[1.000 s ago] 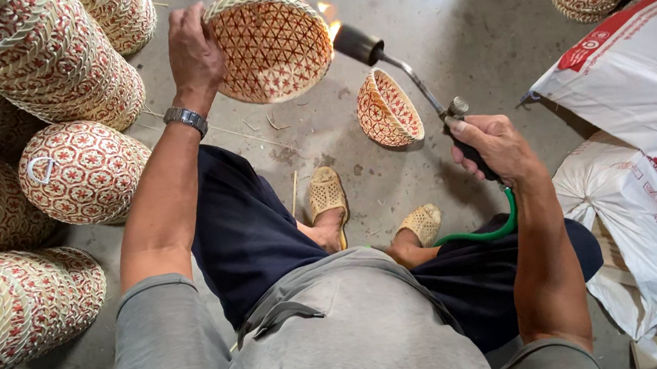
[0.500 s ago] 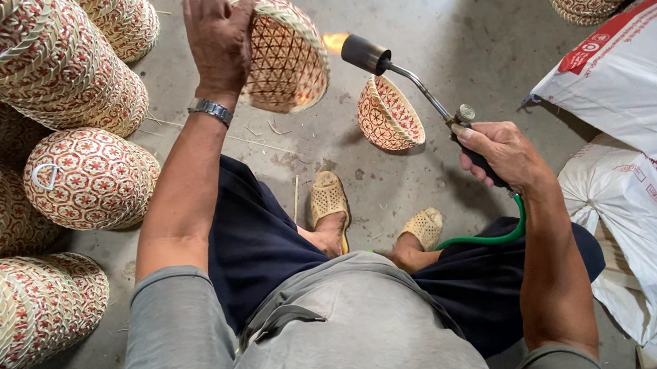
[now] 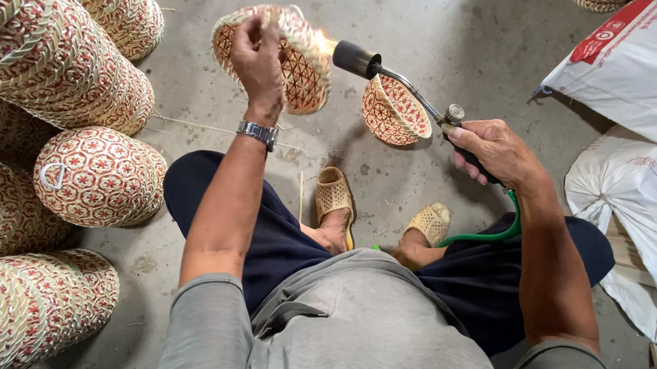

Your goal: The person sits on the floor and uses a handheld blowtorch to apply heat to the surface of woven baskets. They systematically rotate each basket to treat the exterior and interior surfaces, then place the finished items into a stack.

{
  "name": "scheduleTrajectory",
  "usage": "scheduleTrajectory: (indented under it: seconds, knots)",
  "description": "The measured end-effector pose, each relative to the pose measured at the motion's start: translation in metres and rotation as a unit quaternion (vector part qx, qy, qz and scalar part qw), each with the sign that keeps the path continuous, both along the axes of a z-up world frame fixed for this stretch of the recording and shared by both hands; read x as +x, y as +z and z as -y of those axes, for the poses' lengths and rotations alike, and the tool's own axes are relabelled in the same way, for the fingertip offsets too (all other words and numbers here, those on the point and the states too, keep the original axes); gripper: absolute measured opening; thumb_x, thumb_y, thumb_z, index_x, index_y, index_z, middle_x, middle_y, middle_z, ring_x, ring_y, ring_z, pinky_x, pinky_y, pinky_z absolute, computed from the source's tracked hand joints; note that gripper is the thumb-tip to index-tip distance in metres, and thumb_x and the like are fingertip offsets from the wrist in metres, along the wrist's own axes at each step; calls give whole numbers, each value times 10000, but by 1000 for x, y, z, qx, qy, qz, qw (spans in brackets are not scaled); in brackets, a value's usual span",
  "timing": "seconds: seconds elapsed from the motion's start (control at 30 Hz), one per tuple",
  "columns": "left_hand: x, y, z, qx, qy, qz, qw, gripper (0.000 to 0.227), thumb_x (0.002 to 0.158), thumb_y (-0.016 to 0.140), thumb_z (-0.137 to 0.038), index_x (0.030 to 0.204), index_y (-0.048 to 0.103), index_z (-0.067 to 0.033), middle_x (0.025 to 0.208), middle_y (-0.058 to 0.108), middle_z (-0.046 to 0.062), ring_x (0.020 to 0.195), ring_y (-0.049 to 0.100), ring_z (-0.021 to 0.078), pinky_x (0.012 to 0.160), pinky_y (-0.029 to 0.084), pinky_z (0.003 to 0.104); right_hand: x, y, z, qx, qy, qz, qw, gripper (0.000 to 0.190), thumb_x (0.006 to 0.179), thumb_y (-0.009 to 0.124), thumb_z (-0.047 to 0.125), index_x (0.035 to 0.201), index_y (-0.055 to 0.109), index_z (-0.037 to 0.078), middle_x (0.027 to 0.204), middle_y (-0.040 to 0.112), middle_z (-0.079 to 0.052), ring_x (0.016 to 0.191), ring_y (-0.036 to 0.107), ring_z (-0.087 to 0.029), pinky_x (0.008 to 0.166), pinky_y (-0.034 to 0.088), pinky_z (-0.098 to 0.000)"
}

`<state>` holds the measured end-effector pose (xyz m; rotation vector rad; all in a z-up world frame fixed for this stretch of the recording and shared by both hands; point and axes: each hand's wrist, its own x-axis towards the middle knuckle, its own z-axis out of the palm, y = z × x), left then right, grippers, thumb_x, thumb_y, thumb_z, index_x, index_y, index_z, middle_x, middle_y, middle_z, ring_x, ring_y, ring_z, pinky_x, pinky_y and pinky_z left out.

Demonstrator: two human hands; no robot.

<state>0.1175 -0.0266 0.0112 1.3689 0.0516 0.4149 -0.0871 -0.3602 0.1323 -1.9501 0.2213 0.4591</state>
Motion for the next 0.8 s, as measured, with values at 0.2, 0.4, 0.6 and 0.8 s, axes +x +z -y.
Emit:
scheduleTrajectory:
  seconds: [0.2,0.4,0.6,0.8]
  knots:
    - [-12,-27,-5,-111,-32,-9,993,566,939,712,-105,1383,366,-44,1119,647,142,969,681,172,829,612,300,2,1,-4,-40,17,-15,999,403,1020,576,332,785,666,17,596,585,-20,447,504,-79,374,396,-268]
    - [-26,-40,-15,-232,-157,-4,960,449,1032,592,-30,1440,477,118,1315,660,165,1111,670,166,973,566,294,18,13,-21,-53,48,-9,997,396,1012,582,347,794,675,30,608,600,2,451,503,-69,379,407,-265]
    - [-40,-34,-32,-218,-194,-38,956,458,1006,604,-83,1411,530,116,1233,722,167,1037,716,175,923,604,288,43,25,-18,-53,62,13,997,427,1025,577,344,763,665,19,597,584,0,451,490,-73,381,398,-271]
    - [-47,-17,-50,-61,-138,-34,988,322,1019,695,-165,1255,715,53,1046,776,117,868,705,132,751,607,251,57,31,-3,-54,45,2,998,428,1015,587,351,762,668,15,586,576,-23,442,483,-85,372,378,-280]
